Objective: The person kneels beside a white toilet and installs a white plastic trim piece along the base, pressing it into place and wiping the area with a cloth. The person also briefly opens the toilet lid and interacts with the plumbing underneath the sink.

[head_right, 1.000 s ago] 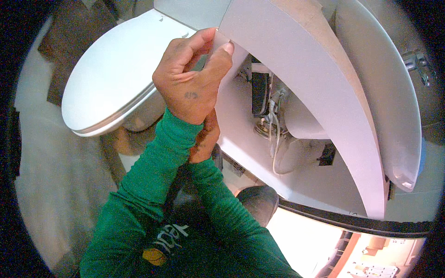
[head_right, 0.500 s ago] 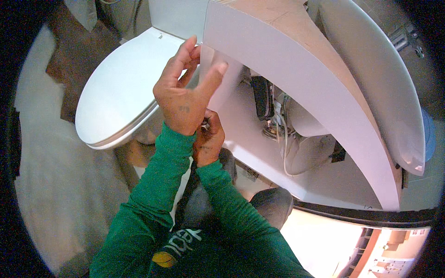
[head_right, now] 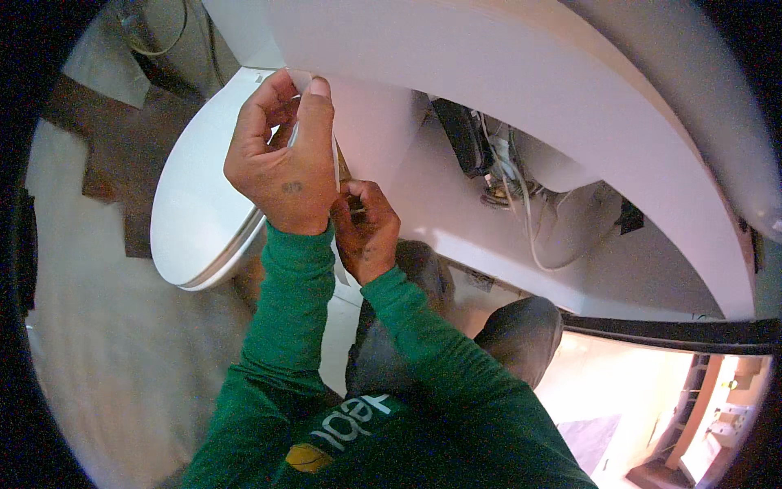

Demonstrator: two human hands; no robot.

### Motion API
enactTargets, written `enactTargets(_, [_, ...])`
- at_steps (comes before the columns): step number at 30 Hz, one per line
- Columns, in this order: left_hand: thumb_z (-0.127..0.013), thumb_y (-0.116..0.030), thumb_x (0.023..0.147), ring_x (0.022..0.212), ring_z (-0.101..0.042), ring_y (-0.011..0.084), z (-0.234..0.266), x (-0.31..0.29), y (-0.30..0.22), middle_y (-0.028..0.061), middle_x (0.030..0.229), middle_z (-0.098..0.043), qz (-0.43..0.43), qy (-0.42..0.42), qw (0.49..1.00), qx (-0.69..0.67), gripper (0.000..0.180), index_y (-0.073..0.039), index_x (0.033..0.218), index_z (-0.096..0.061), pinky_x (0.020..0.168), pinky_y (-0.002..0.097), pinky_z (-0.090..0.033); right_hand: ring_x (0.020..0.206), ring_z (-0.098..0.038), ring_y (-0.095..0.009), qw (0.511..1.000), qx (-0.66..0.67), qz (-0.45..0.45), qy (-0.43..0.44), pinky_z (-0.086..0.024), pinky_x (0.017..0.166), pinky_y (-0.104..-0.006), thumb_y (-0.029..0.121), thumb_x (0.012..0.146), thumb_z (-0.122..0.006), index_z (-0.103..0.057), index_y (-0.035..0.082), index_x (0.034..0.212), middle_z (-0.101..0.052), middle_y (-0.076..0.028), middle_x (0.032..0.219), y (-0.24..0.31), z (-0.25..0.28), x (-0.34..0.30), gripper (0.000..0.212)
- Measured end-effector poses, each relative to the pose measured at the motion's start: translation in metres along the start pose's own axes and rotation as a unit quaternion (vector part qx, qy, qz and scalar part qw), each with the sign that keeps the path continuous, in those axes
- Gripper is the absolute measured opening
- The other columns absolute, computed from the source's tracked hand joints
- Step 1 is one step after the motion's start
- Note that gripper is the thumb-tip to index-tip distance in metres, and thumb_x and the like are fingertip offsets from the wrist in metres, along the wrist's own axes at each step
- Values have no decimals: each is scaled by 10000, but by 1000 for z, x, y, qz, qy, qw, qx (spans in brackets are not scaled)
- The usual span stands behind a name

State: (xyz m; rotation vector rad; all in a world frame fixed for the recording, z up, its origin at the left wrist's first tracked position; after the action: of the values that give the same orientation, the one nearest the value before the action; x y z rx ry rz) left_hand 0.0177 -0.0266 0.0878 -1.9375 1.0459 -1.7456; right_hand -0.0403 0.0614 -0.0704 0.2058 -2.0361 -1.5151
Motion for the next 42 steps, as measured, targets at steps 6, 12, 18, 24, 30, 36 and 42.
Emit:
enactTargets(6, [-713, -38, 839, 788, -701, 179, -3, -5, -4, 114, 918, -710, -2, -15, 999, 30, 246, 64, 1063, -706, 749, 301, -582, 874, -652, -169, 999, 26, -13, -26, -529, 789, -289, -74, 901, -658, -611, 26, 1077, -649, -100, 979, -15, 0, -2, 208])
enactTargets(12, [-698, -67, 833, 743, -700, 199, -4, -6, -7, 115, 882, -704, -67, -40, 991, 108, 242, 53, 1044, -708, 696, 314, -567, 980, -646, -176, 982, 167, -91, -16, -520, 871, -299, -128, 855, -659, -626, 4, 1086, -653, -64, 1042, -17, -6, -6, 268])
enactTargets(18, [-680, -59, 832, 729, -696, 204, -5, -8, -7, 116, 867, -698, -60, -55, 990, 112, 224, 50, 1026, -713, 689, 315, -564, 1020, -616, -157, 989, 142, -29, 13, -499, 906, -295, -155, 840, -623, -632, -9, 1106, -643, -51, 1064, 5, -4, -5, 303])
enactTargets(24, [-677, -55, 848, 756, -694, 197, -5, -8, -6, 125, 871, -696, -19, -58, 995, 73, 245, 64, 1059, -717, 711, 316, -567, 1013, -622, -164, 998, 60, -5, 23, -500, 895, -287, -145, 853, -611, -641, -4, 1094, -646, -57, 1064, 0, -1, -4, 281])
enactTargets(30, [-707, -63, 871, 897, -718, 221, 4, -8, 1, 167, 1022, -728, -2, -12, 997, 72, 311, 73, 1150, -702, 823, 335, -572, 958, -639, -169, 998, -46, -17, 26, -512, 862, -286, -94, 919, -615, -635, 2, 1082, -656, -59, 1034, 7, -3, -6, 190])
enactTargets(36, [-773, -72, 887, 946, -701, 181, 6, -15, 19, 149, 1077, -726, 55, 64, 995, -48, 413, 70, 1254, -648, 817, 296, -585, 945, -657, -179, 999, 0, -33, 15, -528, 867, -312, -16, 956, -639, -601, 1, 1128, -676, -78, 1046, 4, -1, -4, 177])
enactTargets(42, [-796, -82, 849, 920, -707, 179, 11, -15, 10, 133, 1016, -741, 35, 6, 999, 25, 324, 41, 1138, -713, 809, 299, -574, 1001, -654, -188, 945, 276, -175, -14, -532, 867, -313, 171, 1033, -540, -605, 21, 1202, -678, -67, 1121, -14, 0, -7, 235])
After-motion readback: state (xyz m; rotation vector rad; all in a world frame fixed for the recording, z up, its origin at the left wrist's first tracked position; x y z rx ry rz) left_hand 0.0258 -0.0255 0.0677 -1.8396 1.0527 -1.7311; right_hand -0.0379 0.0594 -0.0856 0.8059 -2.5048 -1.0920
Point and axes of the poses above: each hand's wrist, its own x-axis towards the middle knuckle, its own z-axis out of the back of the hand, y = z × x, the point moved 8 cm from there along x, towards the middle knuckle
